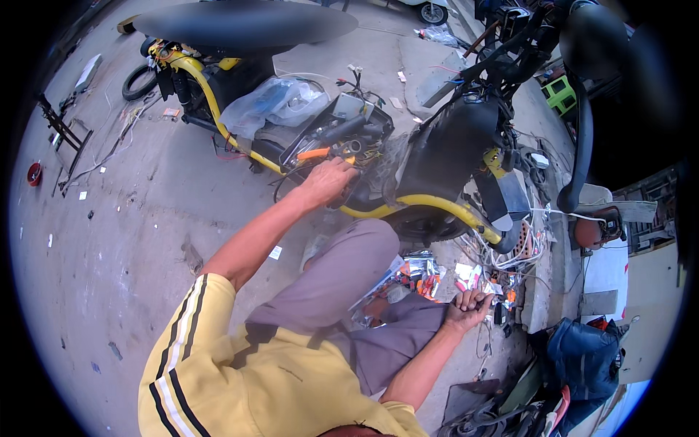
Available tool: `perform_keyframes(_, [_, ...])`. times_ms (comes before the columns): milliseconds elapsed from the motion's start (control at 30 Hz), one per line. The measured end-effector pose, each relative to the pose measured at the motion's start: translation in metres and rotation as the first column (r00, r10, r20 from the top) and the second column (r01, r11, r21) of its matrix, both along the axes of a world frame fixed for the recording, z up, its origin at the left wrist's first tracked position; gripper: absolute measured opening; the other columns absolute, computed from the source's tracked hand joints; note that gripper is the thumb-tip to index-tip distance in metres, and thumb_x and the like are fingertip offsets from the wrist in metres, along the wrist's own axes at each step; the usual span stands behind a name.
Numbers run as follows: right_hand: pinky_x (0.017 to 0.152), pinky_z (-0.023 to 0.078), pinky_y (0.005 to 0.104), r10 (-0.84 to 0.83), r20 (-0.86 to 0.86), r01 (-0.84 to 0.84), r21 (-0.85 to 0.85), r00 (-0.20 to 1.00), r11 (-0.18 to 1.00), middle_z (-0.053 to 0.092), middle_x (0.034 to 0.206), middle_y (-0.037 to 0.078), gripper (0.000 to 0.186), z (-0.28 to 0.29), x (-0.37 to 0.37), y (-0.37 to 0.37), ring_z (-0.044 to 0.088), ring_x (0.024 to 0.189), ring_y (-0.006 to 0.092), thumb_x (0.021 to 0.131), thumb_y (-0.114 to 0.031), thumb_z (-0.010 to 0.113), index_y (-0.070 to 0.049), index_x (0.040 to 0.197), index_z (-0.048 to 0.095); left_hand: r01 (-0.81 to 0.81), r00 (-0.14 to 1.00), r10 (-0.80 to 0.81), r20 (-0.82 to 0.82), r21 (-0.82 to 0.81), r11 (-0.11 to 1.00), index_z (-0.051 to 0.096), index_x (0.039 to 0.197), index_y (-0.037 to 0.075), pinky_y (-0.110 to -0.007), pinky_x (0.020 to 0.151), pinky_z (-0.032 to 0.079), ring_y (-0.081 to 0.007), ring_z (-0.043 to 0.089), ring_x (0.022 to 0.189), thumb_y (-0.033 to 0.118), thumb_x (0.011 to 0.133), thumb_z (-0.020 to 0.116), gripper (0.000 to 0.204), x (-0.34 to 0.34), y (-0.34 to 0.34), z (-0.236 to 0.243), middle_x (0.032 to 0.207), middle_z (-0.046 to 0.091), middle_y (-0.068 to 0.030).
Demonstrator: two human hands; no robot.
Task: The person repairs a scooter's electrical system by connecting wires and securing them with electrical tape. They use pliers to strip wire insulation and a screwdriver to tighten connections within the wiring harness.
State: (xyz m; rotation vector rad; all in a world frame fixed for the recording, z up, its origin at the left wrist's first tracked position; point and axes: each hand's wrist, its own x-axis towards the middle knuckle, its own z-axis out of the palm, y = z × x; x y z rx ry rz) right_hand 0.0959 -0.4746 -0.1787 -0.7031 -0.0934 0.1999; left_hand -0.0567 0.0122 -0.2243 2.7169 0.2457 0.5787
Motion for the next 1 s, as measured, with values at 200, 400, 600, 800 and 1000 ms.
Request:
perform_keyframes(200, [0.047,0.028,0.0287,-0.029,-0.008,0.029,-0.081,1.0,0.996,0.045,0.066,-0.002,0.046,0.01,-0.012,0.026,0.035,0.049,0.01,0.118,-0.039,0.06,-0.01,0.082,0.06,-0.09,0.995,0.1,-0.015,0.312,0.946,0.075,0.12,0.011,-0.045,0.096,0.055,-0.029,0.069,0.121,0.014,0.098,0.066,0.025,0.056,0.016,-0.042,0.119,0.071,-0.0062])
perform_keyframes(400, [0.05,0.028,0.0285,0.029,0.076,-0.013,-0.203,0.997,0.979,0.042,0.064,-0.004,0.044,0.013,-0.025,0.027,0.038,0.052,0.0097,0.115,-0.036,0.065,-0.008,0.082,0.062,-0.022,0.984,0.058,-0.166,0.214,0.977,0.07,0.122,0.002,-0.053,0.099,0.056,-0.0381,0.066,0.122,0.006,0.094,0.07,0.028,0.051,0.016,-0.009,0.12,0.069,-0.0168])
perform_keyframes(600, [0.055,0.037,0.0264,0.202,0.122,-0.11,-0.524,0.972,0.845,0.053,0.074,-0.003,0.026,0.026,-0.04,0.057,0.048,0.06,0.0073,0.108,-0.027,0.076,-0.002,0.107,0.072,-0.114,0.982,0.129,0.139,-0.114,0.987,0.068,0.129,0.005,-0.05,0.098,0.056,-0.0411,0.068,0.113,0.003,0.089,0.075,0.04,0.017,-0.016,0.091,0.114,0.074,-0.0177])
perform_keyframes(800, [0.076,0.057,0.0348,0.442,0.451,0.095,-0.775,0.776,0.624,0.069,0.096,0.006,0.053,0.107,-0.059,0.138,0.066,0.08,0.0169,0.095,-0.019,0.088,-0.002,0.142,0.07,0.271,0.913,-0.166,0.373,-0.251,0.929,0.069,0.131,0.001,-0.037,0.088,0.058,-0.0236,0.069,0.098,-0.004,0.092,0.082,0.041,0.011,-0.106,0.194,0.114,0.07,-0.0118])
perform_keyframes(1000, [0.081,0.06,0.0486,0.352,0.814,0.359,-0.535,0.463,0.765,0.074,0.104,0.023,0.037,0.128,-0.02,0.176,0.074,0.097,0.0467,0.092,-0.013,0.085,0.002,0.123,0.069,0.5,0.843,-0.454,0.289,-0.109,0.859,0.073,0.13,0.0,-0.038,0.091,0.06,-0.0271,0.075,0.103,-0.001,0.09,0.087,0.042,0.032,-0.156,0.252,0.115,0.077,-0.0136])
